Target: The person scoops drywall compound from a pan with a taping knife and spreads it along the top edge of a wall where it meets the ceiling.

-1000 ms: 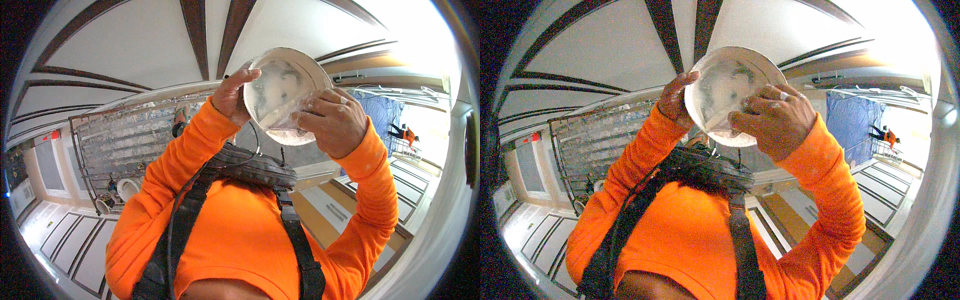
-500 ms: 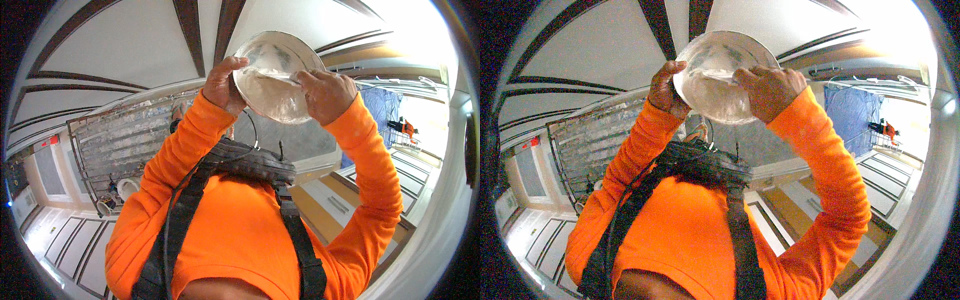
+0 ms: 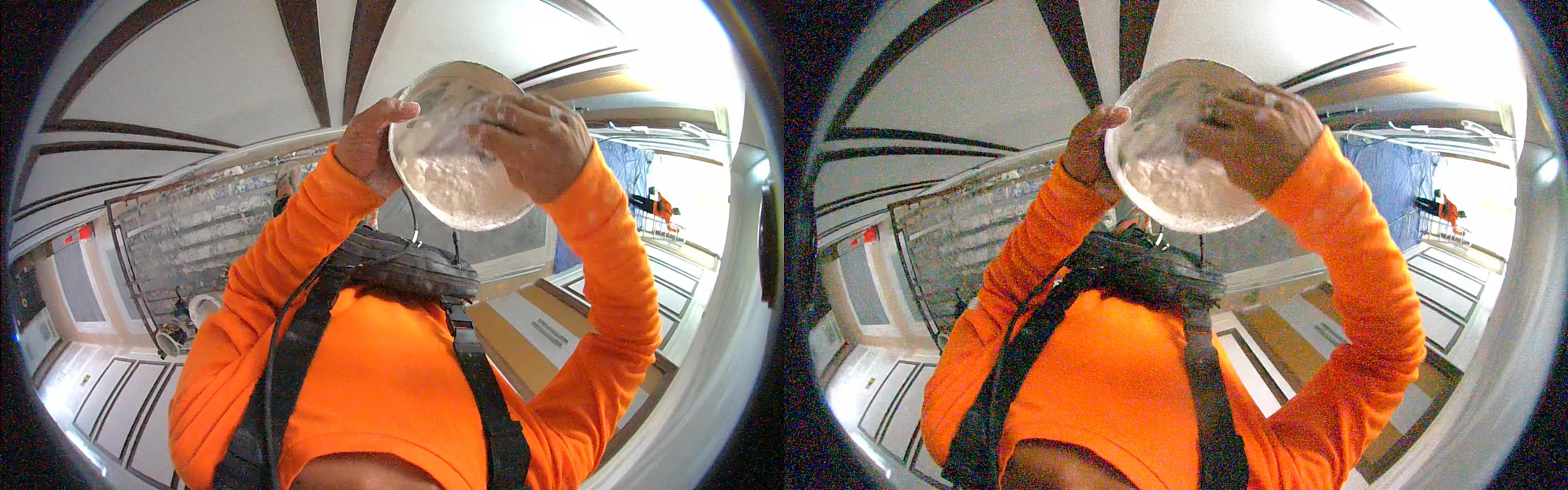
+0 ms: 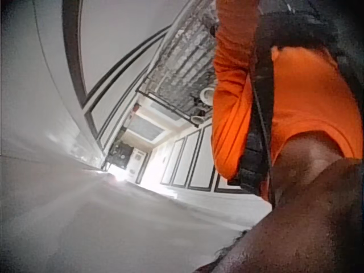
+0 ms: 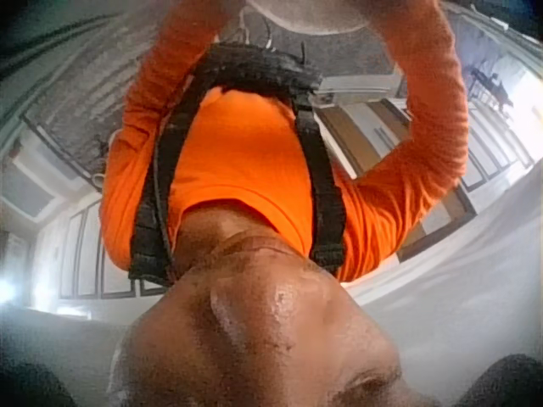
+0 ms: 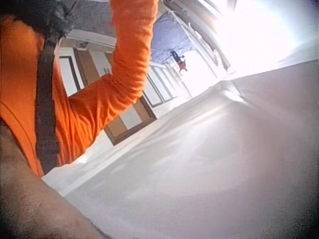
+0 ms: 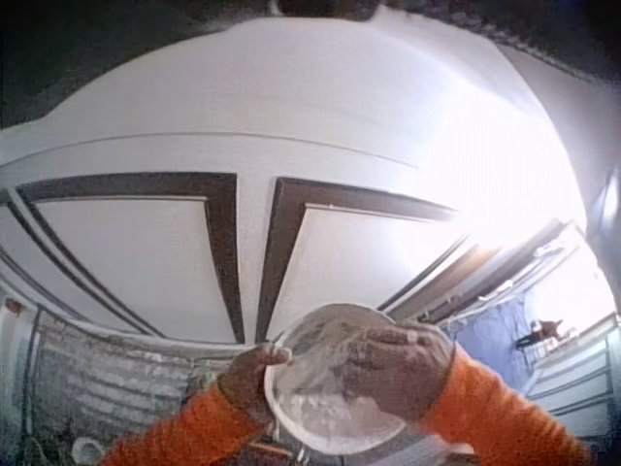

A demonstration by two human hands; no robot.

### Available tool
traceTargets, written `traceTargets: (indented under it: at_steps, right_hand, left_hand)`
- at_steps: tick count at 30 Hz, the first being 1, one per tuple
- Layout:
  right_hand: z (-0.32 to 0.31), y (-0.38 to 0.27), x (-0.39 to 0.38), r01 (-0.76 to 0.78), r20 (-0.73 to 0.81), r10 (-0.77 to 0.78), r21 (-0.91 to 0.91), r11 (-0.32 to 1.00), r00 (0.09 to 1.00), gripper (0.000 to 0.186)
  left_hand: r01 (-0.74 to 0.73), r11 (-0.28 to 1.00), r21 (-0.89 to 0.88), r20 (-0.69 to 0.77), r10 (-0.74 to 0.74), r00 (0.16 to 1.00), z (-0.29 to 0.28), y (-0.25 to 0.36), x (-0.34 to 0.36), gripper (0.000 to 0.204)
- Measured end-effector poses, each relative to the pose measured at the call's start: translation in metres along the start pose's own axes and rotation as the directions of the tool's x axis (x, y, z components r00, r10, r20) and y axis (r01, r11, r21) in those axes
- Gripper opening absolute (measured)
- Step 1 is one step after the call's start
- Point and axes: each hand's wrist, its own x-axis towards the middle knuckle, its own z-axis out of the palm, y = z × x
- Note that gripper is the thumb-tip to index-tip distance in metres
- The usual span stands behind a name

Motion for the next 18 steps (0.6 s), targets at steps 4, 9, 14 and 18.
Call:
traceTargets:
  at_steps: [4,9,14,18]
  right_hand:
    - [-0.009,-0.001,0.007,-0.255,0.195,0.257,-0.036,0.966,0.947,0.020]
    - [0.002,-0.013,-0.002,-0.404,0.241,0.371,0.104,0.909,0.897,0.025]
    - [0.021,-0.015,-0.002,-0.544,0.222,0.501,0.220,0.810,0.836,0.023]
    - [0.028,-0.023,0.004,-0.602,0.184,0.574,0.273,0.750,0.798,0.025]
  left_hand:
    - [-0.025,0.993,0.113,-0.107,0.037,0.994,0.004,-0.001,-0.007,0.052]
    - [-0.074,0.997,0.015,-0.124,0.076,0.989,-0.006,-0.005,0.000,0.051]
    - [-0.112,0.993,0.045,-0.159,0.118,0.980,-0.005,-0.011,0.007,0.052]
    - [-0.130,0.991,0.020,-0.178,0.132,0.975,-0.016,-0.020,0.011,0.052]
